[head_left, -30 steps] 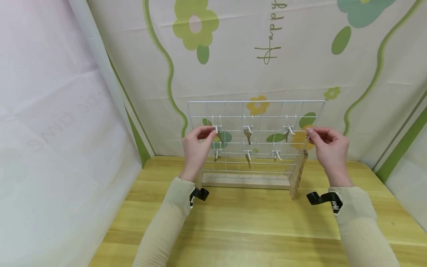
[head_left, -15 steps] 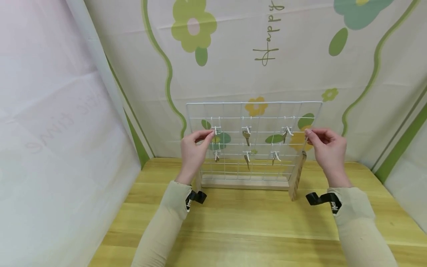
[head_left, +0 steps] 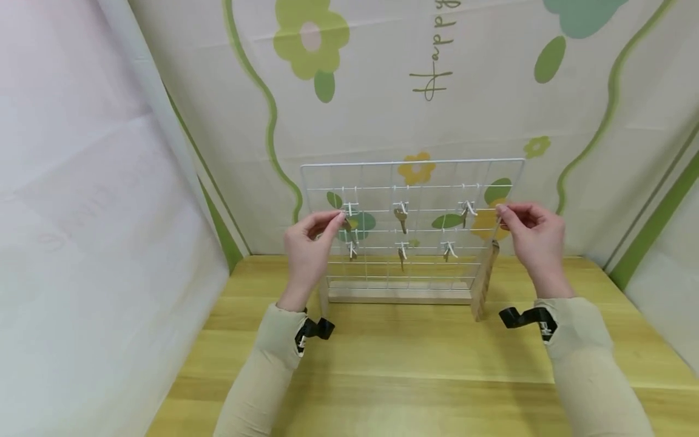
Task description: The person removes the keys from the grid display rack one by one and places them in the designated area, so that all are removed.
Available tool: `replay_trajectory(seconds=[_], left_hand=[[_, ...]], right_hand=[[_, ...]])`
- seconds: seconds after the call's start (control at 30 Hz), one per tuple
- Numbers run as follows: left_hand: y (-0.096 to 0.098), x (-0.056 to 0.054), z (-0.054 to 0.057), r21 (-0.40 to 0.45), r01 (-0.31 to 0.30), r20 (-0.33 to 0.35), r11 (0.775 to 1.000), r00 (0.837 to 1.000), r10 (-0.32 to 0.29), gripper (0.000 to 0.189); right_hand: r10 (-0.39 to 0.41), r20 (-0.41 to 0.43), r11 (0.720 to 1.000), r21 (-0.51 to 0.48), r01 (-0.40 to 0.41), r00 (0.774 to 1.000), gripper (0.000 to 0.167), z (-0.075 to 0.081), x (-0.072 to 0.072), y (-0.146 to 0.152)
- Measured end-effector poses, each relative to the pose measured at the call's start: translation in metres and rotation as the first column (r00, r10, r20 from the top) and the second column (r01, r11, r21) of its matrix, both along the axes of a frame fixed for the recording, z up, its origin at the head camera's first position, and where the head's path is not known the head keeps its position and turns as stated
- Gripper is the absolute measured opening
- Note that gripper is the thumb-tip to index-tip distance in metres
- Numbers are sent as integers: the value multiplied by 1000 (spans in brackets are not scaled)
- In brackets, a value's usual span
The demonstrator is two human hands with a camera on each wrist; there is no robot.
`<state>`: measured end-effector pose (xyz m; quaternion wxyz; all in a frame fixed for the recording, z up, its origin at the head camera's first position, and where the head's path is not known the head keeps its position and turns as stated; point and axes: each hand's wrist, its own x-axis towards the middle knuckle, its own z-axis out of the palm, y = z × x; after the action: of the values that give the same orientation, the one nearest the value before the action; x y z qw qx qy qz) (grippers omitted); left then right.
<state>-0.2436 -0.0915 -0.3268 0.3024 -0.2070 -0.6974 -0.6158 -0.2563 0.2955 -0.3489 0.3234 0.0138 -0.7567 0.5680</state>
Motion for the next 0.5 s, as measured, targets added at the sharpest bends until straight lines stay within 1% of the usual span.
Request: replay_trajectory(seconds=[0.07, 0.13, 0.23, 0.33, 0.4, 0.5], left_hand=[[-4, 5, 2, 46, 24, 27, 999, 999, -25, 15], [-9, 12, 2, 80, 47, 55, 996, 997, -52, 15], [-21, 19, -3, 107, 59, 94, 993, 993, -69, 15], [-35, 24, -14, 101, 43, 143, 994, 988, -58, 14], [-45, 26, -24, 89, 24, 189, 996, 981, -41, 14], [-59, 29, -42, 42, -12, 271, 999, 963, 1, 15]], right_hand=[[3, 10, 1000, 6, -4, 1000, 30, 2, 0, 0], [6, 20, 1000, 2, -6, 1000, 29, 2, 0, 0], [11, 27, 1000, -4, -11, 1000, 29, 1, -1, -1], [18, 17, 1000, -21, -18, 1000, 29, 0, -2, -2], [22, 4, 999, -38, -22, 1000, 28, 1, -2, -2], [29, -25, 998, -48, -30, 999, 27, 4, -3, -1]])
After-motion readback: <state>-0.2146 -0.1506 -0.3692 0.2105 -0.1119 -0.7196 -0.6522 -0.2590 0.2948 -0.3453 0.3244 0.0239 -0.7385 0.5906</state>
